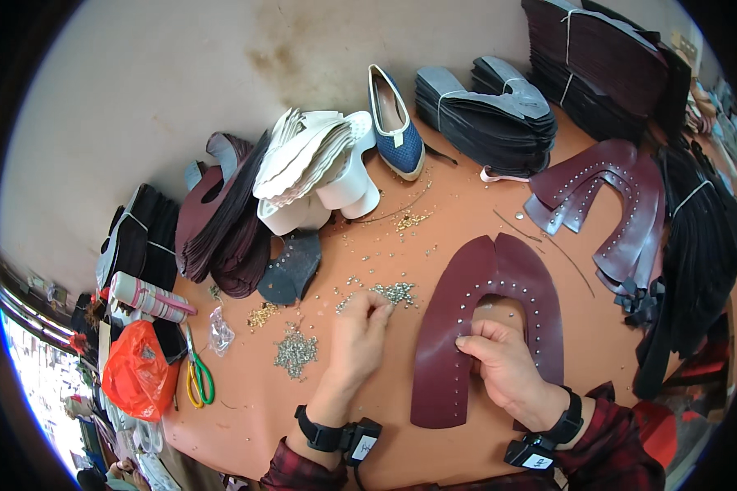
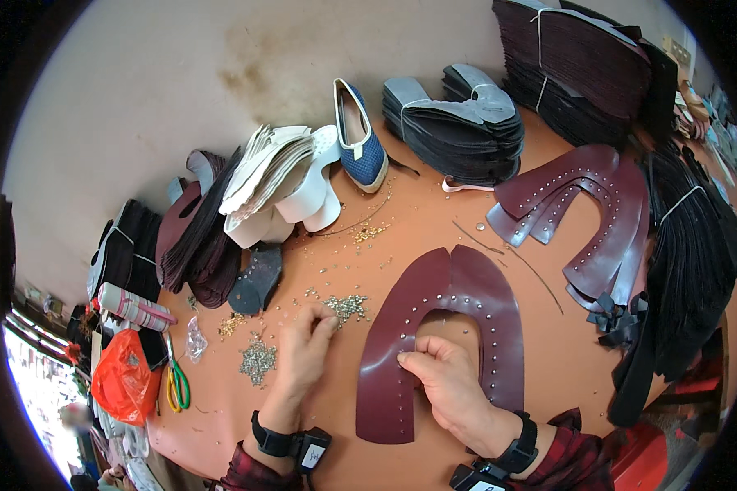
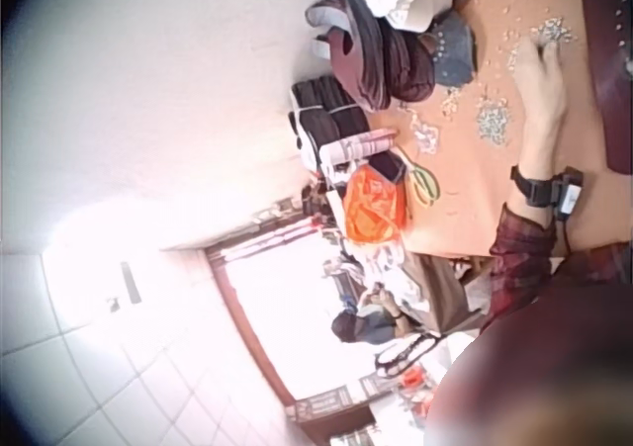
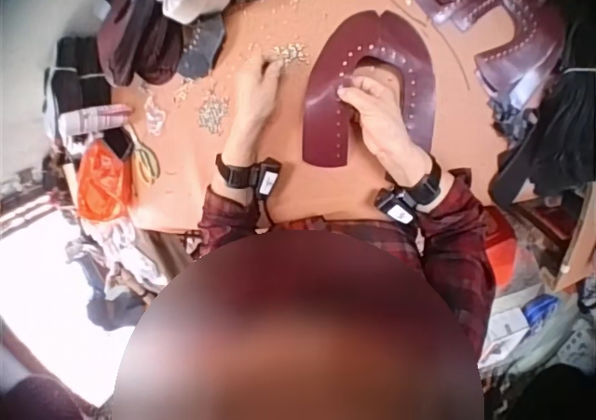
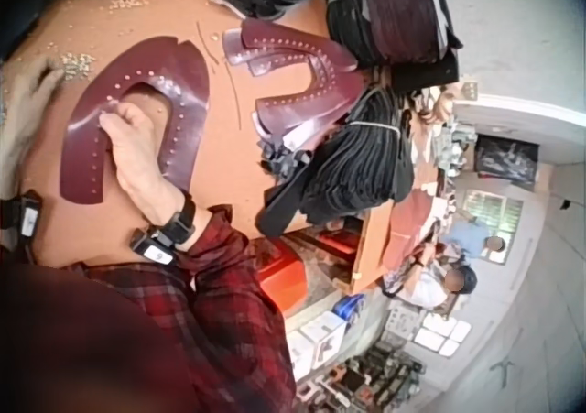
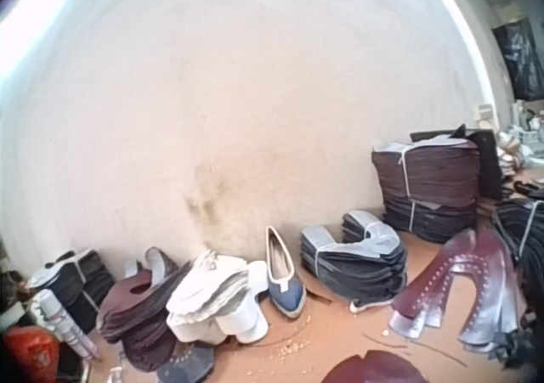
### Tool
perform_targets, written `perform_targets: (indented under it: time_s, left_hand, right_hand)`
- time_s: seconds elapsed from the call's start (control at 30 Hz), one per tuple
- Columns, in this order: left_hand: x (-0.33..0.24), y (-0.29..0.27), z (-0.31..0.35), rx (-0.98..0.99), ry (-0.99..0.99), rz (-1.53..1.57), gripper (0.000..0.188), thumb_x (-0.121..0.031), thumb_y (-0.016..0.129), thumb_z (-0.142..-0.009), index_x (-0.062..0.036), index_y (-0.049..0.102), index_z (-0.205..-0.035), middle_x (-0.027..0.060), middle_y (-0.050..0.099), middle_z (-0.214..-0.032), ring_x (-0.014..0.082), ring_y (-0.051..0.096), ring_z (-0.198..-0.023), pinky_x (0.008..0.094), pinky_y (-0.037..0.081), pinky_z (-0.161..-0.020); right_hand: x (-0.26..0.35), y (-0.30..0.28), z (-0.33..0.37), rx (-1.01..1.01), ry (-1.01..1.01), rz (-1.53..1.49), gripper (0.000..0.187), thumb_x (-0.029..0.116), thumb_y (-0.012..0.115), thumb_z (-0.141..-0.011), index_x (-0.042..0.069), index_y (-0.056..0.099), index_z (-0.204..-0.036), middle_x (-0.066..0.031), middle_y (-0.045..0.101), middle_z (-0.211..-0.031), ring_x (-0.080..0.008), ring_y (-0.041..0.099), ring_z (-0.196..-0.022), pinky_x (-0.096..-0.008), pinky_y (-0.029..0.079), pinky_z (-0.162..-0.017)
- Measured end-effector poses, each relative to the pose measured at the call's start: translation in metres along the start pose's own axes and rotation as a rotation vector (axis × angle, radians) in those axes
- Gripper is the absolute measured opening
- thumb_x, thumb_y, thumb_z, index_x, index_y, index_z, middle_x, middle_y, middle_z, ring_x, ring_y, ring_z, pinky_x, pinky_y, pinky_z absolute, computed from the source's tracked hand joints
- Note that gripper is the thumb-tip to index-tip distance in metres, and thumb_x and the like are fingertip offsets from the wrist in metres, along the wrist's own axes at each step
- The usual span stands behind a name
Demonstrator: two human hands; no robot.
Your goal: Attaching small metal studs or rivets to a leather shoe upper.
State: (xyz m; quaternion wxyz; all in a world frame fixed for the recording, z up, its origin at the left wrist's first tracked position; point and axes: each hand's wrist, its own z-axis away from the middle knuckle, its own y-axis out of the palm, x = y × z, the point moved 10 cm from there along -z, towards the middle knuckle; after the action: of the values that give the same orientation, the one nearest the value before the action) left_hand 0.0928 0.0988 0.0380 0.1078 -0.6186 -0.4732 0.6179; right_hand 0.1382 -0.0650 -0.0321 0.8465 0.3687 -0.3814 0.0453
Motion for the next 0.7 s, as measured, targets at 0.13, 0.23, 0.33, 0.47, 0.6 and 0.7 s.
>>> perform_targets:
  time_s: [0.13,0.23,0.33,0.47,0.6,0.7]
  left_hand:
    - [0.014,0.019,0.009,0.119,-0.374,1.149,0.008,-0.007,0.047,-0.088,-0.002,0.051,-0.082,0.0065,0.054,-0.081,0.0125,0.054,-0.067,0.0239,0.046,-0.058]
    - [0.007,0.039,0.017,0.241,-0.495,1.536,0.005,-0.009,0.053,-0.084,-0.0047,0.051,-0.082,0.0073,0.05,-0.078,0.0147,0.046,-0.067,0.0268,0.042,-0.058]
    - [0.001,0.043,0.015,0.284,-0.475,1.628,0.004,-0.009,0.053,-0.083,-0.0052,0.052,-0.085,0.0073,0.05,-0.078,0.015,0.046,-0.067,0.027,0.042,-0.058]
    - [-0.007,0.045,0.014,0.304,-0.452,1.689,0.005,-0.009,0.053,-0.084,-0.0059,0.054,-0.088,0.0065,0.05,-0.079,0.0147,0.045,-0.067,0.0267,0.042,-0.058]
    - [-0.012,0.048,0.018,0.336,-0.46,1.784,0.007,-0.007,0.048,-0.086,-0.0021,0.052,-0.087,0.0082,0.05,-0.08,0.0159,0.046,-0.067,0.0299,0.045,-0.061]
    - [-0.016,0.051,0.021,0.352,-0.498,1.814,0.009,-0.009,0.048,-0.087,-0.0022,0.052,-0.087,0.0071,0.05,-0.08,0.0154,0.046,-0.066,0.0297,0.045,-0.061]
  right_hand:
    - [0.004,0.003,0.0,-0.026,-0.024,0.001,0.004,0.002,0.055,-0.079,0.001,0.053,-0.076,-0.0019,0.057,-0.072,-0.0059,0.052,-0.064,-0.0192,0.042,-0.059]
    - [0.0,-0.001,-0.001,-0.046,-0.016,0.011,0.003,0.002,0.056,-0.079,0.001,0.054,-0.077,-0.0012,0.056,-0.072,-0.0052,0.051,-0.063,-0.0184,0.041,-0.058]
    - [-0.005,-0.006,-0.003,-0.046,-0.017,0.019,0.003,0.003,0.056,-0.079,0.001,0.054,-0.078,-0.0009,0.056,-0.072,-0.0049,0.05,-0.063,-0.0177,0.04,-0.057]
    - [-0.001,-0.004,-0.002,-0.023,-0.04,0.022,0.003,0.002,0.055,-0.08,0.0,0.055,-0.082,-0.0019,0.057,-0.074,-0.0057,0.052,-0.064,-0.0181,0.042,-0.059]
    - [0.001,0.004,0.001,-0.011,-0.01,-0.064,0.006,0.001,0.053,-0.081,-0.002,0.055,-0.086,-0.0033,0.058,-0.077,-0.0071,0.053,-0.066,-0.0194,0.044,-0.062]
    - [0.002,0.004,0.0,0.005,-0.019,-0.069,0.007,0.0,0.053,-0.081,-0.002,0.055,-0.087,-0.0037,0.058,-0.077,-0.0073,0.054,-0.067,-0.0197,0.045,-0.062]
